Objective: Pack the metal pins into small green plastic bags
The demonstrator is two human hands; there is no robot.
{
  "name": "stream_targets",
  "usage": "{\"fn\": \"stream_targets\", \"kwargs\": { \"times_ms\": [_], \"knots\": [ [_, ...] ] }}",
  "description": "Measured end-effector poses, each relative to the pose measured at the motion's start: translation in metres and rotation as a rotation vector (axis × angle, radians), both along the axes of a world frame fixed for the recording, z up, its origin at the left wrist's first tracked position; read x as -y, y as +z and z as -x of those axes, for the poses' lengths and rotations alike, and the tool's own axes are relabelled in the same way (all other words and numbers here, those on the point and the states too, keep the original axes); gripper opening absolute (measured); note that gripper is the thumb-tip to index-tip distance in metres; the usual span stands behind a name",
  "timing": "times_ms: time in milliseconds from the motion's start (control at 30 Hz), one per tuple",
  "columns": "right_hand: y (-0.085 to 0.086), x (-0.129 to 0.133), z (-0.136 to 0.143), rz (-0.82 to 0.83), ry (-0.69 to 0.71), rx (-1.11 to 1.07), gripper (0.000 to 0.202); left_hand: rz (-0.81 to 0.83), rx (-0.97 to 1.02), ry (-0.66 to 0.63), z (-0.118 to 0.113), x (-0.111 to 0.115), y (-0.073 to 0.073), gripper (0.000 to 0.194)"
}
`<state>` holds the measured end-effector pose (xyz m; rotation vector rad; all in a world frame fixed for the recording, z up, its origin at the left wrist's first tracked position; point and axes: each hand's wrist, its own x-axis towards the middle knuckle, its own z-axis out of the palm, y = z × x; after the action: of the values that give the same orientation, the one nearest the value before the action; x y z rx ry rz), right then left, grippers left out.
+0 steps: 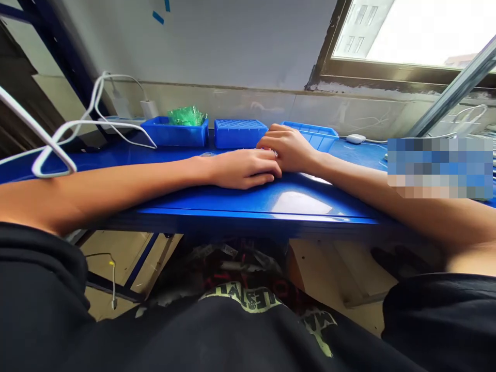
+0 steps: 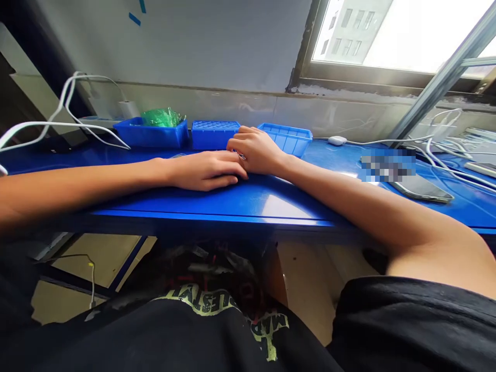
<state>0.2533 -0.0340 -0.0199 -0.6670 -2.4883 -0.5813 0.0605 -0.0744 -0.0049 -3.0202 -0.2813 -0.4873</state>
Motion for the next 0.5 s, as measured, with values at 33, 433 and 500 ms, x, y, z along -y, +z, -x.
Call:
{"fn": "stream_targets", "kwargs": {
  "times_ms": [33,433,500],
  "knots": [
    [0.000,0.000,-0.001,0.001,-0.002,0.002,0.023,0.018,0.003,0.015,0.000,0.000,-0.003,0.026],
    [0.007,0.011,0.003,0.107,-0.119,0.135,0.017,0.080,-0.097,0.118,0.003,0.002,-0.002,0.028],
    [0.008,0.012,0.004,0.125,-0.145,0.144,0.017,0.102,-0.083,0.112,0.003,0.002,-0.003,0.027]
  ]
}}
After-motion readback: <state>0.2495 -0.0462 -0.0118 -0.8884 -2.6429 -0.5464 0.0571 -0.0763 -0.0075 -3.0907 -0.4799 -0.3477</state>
